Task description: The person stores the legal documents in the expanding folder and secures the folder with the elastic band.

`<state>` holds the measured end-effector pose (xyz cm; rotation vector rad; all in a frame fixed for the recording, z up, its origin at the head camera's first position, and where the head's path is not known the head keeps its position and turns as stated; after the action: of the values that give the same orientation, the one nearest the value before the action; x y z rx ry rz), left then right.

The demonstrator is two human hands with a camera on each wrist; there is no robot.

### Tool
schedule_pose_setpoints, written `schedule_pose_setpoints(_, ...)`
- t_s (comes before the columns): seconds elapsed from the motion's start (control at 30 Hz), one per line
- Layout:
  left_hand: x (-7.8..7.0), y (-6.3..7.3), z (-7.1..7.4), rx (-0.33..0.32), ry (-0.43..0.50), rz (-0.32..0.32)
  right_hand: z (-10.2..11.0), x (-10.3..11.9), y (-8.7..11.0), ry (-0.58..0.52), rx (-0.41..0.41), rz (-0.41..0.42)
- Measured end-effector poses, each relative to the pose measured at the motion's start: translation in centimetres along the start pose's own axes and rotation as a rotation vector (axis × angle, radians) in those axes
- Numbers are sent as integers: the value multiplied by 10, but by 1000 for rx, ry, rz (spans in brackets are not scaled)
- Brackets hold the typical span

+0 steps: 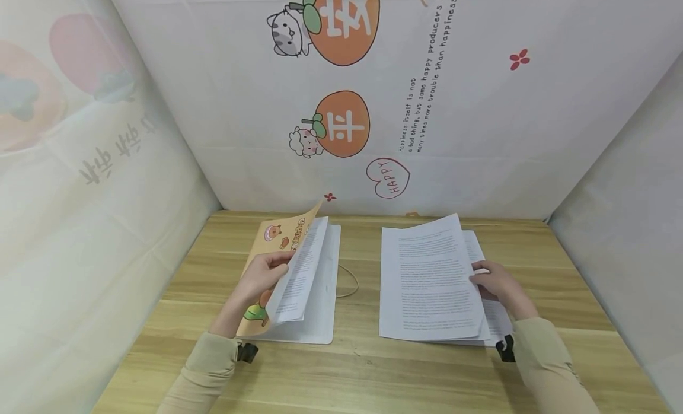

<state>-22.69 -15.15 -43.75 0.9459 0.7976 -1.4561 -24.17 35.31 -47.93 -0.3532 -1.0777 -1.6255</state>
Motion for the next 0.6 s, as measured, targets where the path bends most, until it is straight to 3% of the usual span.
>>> schedule_pose_setpoints(0.6, 1, -1, 0, 5, -7, 12, 1, -6, 6, -115, 43, 62)
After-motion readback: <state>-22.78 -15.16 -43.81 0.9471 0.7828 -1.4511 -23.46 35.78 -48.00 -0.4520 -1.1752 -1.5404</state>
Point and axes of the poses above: each hand's wrist, its own y-axis away from the middle knuckle, its own z-axis out of the back of the hand, x = y × z, the point moved 3 cm from there along -y, towards the middle knuckle, and after that the axes turned 1 degree about -x, right-handed, at the moved point
